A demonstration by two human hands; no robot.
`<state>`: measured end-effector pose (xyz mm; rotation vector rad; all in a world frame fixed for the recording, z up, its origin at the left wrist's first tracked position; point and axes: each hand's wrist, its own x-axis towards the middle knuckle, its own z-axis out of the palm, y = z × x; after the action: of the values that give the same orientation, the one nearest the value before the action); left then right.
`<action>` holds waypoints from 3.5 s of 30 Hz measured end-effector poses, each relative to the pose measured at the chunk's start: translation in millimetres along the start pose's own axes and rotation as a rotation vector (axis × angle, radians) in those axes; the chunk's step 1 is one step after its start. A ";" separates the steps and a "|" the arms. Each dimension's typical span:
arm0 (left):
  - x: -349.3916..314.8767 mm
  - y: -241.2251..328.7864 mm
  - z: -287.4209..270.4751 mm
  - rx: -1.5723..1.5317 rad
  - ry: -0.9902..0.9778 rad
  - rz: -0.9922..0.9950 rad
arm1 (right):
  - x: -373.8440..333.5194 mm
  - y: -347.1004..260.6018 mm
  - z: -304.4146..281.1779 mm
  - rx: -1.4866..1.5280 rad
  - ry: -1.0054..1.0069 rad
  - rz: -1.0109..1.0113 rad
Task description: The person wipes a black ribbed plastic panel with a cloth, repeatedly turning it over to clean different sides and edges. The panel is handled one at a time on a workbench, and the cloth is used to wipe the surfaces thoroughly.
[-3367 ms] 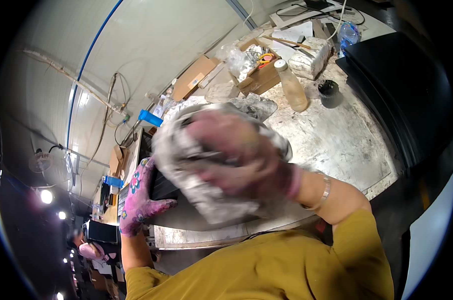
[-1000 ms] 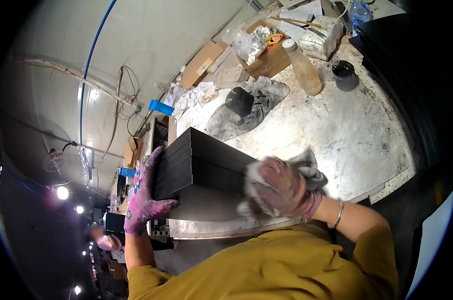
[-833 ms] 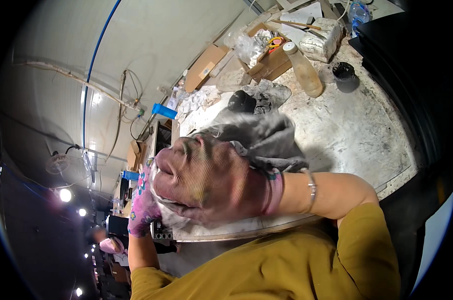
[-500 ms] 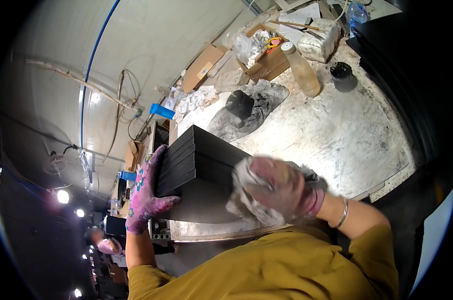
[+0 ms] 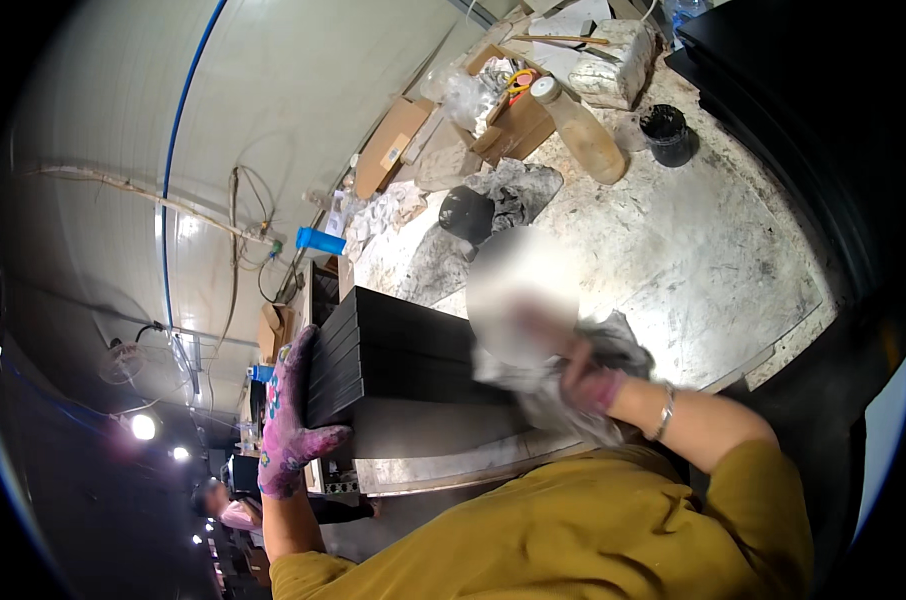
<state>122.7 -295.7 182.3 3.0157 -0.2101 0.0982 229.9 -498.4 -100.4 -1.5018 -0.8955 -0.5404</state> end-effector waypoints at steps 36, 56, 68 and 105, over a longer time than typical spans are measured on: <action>12.4 -19.1 9.3 -0.143 -0.019 -0.154 | 42.2 -30.4 -22.3 0.345 -0.246 -0.090; 19.7 7.9 -15.6 0.017 -0.032 -0.065 | -38.9 18.2 -58.5 -0.191 -0.330 0.881; 6.6 0.3 -19.0 0.046 -0.064 -0.033 | 110.9 -88.2 -122.0 -0.017 -0.455 0.432; -91.9 -236.6 261.0 -1.576 0.833 -0.337 | 278.7 -255.4 -3.3 -0.270 -0.704 0.156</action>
<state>80.1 -82.2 -109.5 1.2512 0.2231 0.7085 192.9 -451.9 272.9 -2.0397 -1.2569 0.0043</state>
